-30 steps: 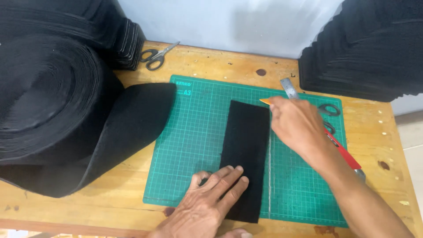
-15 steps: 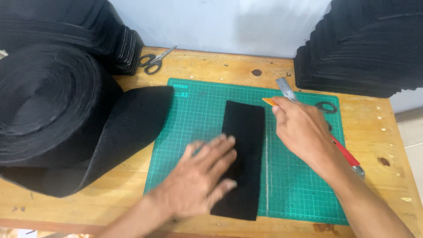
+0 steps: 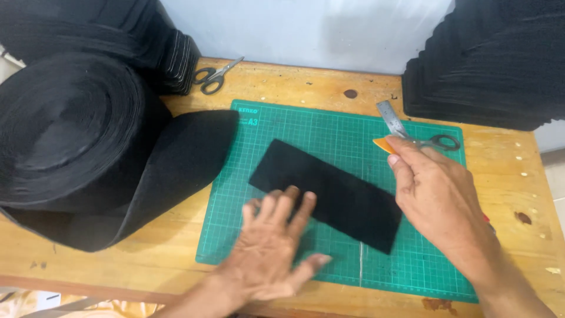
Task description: Measuring and cutting a strip of black material using a ruler and scissors on a cutting mat.
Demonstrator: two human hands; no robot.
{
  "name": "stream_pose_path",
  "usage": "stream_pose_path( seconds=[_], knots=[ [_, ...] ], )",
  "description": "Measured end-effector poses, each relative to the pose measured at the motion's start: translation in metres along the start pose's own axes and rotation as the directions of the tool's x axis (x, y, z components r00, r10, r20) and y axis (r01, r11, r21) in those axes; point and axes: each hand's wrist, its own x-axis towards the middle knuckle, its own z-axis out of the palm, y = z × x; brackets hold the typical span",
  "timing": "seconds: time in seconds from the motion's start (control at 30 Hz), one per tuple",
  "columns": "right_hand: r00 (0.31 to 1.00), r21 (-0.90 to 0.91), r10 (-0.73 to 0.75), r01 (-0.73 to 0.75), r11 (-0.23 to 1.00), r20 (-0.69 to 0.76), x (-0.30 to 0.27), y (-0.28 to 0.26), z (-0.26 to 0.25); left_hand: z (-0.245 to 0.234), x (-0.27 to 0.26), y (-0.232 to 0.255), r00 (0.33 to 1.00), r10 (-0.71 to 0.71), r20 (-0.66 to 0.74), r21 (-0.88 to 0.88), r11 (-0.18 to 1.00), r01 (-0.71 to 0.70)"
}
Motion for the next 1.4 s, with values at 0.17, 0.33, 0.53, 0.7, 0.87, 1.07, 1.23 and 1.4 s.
stream_pose_path(
  seconds=[0.17, 0.33, 0.53, 0.7, 0.87, 1.07, 1.23, 1.4],
  knots=[
    [0.996, -0.019, -0.071, 0.072, 0.997, 0.046, -0.012, -0.016, -0.001, 0.009, 0.002, 0.046, 0.995, -0.042, -0.095, -0.207, 0.978, 0.021],
    [0.941, -0.123, 0.031, 0.011, 0.992, 0.336, -0.026, -0.036, -0.002, 0.01, -0.003, 0.048, 0.989, 0.031, -0.143, -0.29, 0.954, -0.072],
    [0.933, -0.2, 0.059, 0.014, 0.98, 0.355, -0.043, -0.059, 0.026, 0.007, -0.017, 0.026, 0.978, -0.019, -0.206, -0.202, 0.979, -0.023],
    [0.912, -0.257, 0.075, 0.034, 0.966, 0.403, -0.018, -0.065, 0.034, 0.015, -0.019, 0.024, 0.971, -0.013, -0.238, -0.125, 0.992, -0.017],
    [0.89, -0.206, 0.119, -0.029, 0.978, 0.44, 0.003, -0.067, 0.018, 0.025, -0.021, 0.024, 0.972, -0.019, -0.236, -0.095, 0.995, -0.004],
    [0.795, -0.275, 0.202, -0.046, 0.96, 0.572, -0.016, -0.091, 0.018, 0.033, -0.023, 0.019, 0.962, -0.01, -0.272, -0.056, 0.998, -0.005],
    [0.906, -0.237, 0.082, 0.02, 0.971, 0.416, 0.008, -0.084, 0.039, 0.025, -0.023, 0.019, 0.964, -0.003, -0.264, -0.07, 0.997, -0.016],
    [0.855, -0.205, 0.083, 0.028, 0.978, 0.512, 0.013, -0.094, 0.017, 0.03, -0.025, 0.022, 0.94, -0.03, -0.34, -0.057, 0.998, 0.011]
  ],
)
